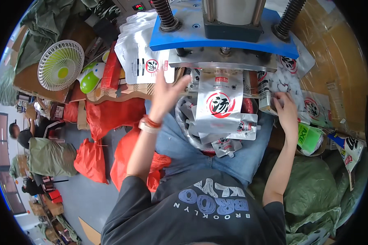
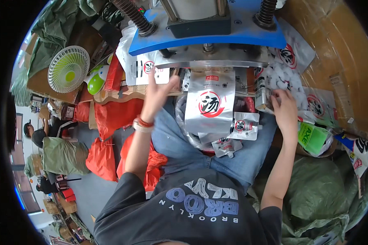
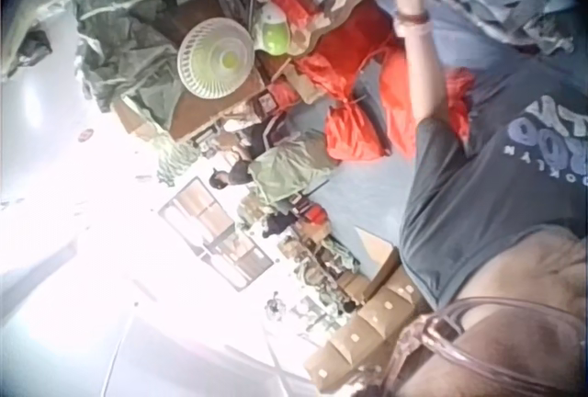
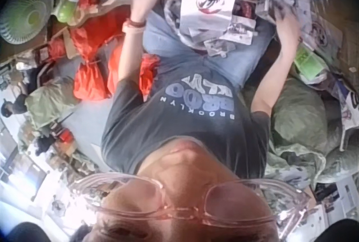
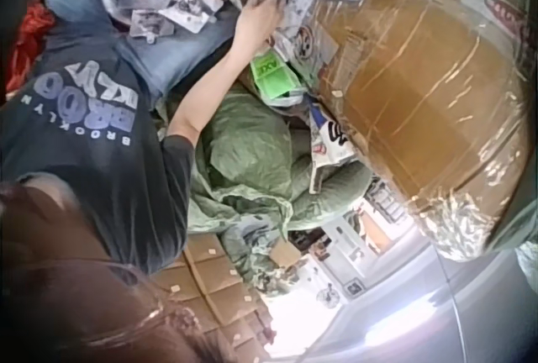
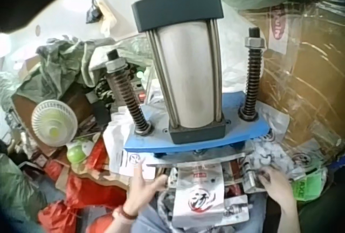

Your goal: Sealing small plastic pouches using a heat-sealing machine.

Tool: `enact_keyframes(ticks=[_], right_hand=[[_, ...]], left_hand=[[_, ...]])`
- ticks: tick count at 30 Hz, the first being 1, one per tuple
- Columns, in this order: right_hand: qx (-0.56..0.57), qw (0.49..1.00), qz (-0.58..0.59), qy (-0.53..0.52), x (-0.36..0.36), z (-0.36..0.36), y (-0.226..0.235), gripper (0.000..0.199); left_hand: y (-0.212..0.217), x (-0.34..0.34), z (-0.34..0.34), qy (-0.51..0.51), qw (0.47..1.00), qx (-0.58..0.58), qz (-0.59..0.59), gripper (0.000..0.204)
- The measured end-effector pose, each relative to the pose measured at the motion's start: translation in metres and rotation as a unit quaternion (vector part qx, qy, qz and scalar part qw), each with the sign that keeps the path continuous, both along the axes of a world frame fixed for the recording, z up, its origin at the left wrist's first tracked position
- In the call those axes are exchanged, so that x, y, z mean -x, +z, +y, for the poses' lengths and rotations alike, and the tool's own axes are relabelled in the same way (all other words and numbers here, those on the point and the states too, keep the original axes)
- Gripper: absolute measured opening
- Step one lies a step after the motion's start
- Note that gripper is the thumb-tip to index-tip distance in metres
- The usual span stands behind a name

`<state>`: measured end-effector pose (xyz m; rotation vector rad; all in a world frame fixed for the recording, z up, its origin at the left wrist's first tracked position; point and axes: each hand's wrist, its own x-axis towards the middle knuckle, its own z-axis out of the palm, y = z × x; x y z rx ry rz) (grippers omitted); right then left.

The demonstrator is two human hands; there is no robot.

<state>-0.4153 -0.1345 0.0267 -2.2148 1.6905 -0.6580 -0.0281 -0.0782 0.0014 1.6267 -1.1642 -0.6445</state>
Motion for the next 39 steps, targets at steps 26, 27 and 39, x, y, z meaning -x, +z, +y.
enact_keyframes(ticks=[26,27,39], right_hand=[[0.121,0.843,-0.340,0.398,-0.103,0.104,0.103,0.032],[0.073,0.823,-0.375,0.421,-0.101,0.104,0.106,0.032],[0.158,0.906,-0.260,0.295,-0.085,0.103,0.101,0.024]], left_hand=[[0.098,0.062,0.108,-0.272,0.918,0.215,-0.194,0.030],[0.100,0.062,0.108,-0.300,0.922,0.197,-0.146,0.029],[0.086,0.077,0.084,-0.264,0.912,0.223,-0.222,0.038]])
